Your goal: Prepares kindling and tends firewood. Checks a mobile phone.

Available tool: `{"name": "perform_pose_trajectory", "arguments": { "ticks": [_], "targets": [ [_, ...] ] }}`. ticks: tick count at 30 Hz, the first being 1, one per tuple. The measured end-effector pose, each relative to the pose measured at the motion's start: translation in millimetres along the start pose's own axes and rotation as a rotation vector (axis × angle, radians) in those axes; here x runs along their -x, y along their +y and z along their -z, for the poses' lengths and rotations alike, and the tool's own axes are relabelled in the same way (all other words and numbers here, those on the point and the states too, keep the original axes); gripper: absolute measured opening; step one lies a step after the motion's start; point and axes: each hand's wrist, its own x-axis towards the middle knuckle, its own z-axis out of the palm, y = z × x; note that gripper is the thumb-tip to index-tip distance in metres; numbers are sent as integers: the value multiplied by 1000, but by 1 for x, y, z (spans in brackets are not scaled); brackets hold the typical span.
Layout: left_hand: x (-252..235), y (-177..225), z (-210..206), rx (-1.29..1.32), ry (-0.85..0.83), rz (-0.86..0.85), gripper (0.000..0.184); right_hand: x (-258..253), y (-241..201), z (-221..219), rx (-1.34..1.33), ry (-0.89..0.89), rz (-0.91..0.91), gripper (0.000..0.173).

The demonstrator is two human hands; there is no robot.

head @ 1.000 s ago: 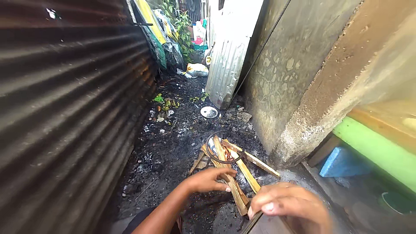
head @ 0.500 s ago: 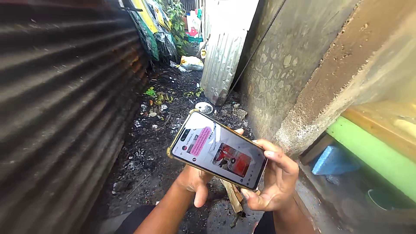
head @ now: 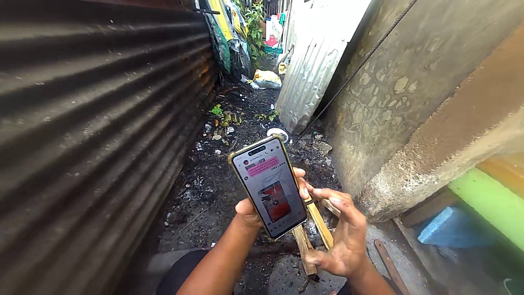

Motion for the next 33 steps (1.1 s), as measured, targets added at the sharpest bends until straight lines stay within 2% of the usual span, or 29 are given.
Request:
{"name": "perform_pose_trajectory", "arguments": {
  "ticks": [4, 12, 17, 19, 21, 25, 29, 33],
  "targets": [
    [5, -2, -2, 7, -2, 62, 96, -6, -2, 11, 71, 57, 31, 75],
    [4, -15, -7, 118, -61, 104, 91, -4, -4, 19, 263, 29, 99, 68],
    [11, -28, -8, 68, -63, 137, 80, -3, -2, 22, 248, 40, 63, 68],
    [9, -37, -7, 123, -61, 193, 85, -5, -1, 24, 123, 41, -15, 63],
    [10, -45, -11, 170, -47, 238, 87, -7, 1, 27, -110, 35, -172, 59],
    [24, -71, -6, 230, -63, 342, 90, -13, 9, 35, -491, 13, -398, 60],
    [35, -86, -7, 258, -37, 412, 89, -12, 13, 36, -560, 18, -589, 50],
    [34, -92, -8, 263, -35, 429, 90, -12, 13, 35, -561, 60, -689, 40]
  ]
}}
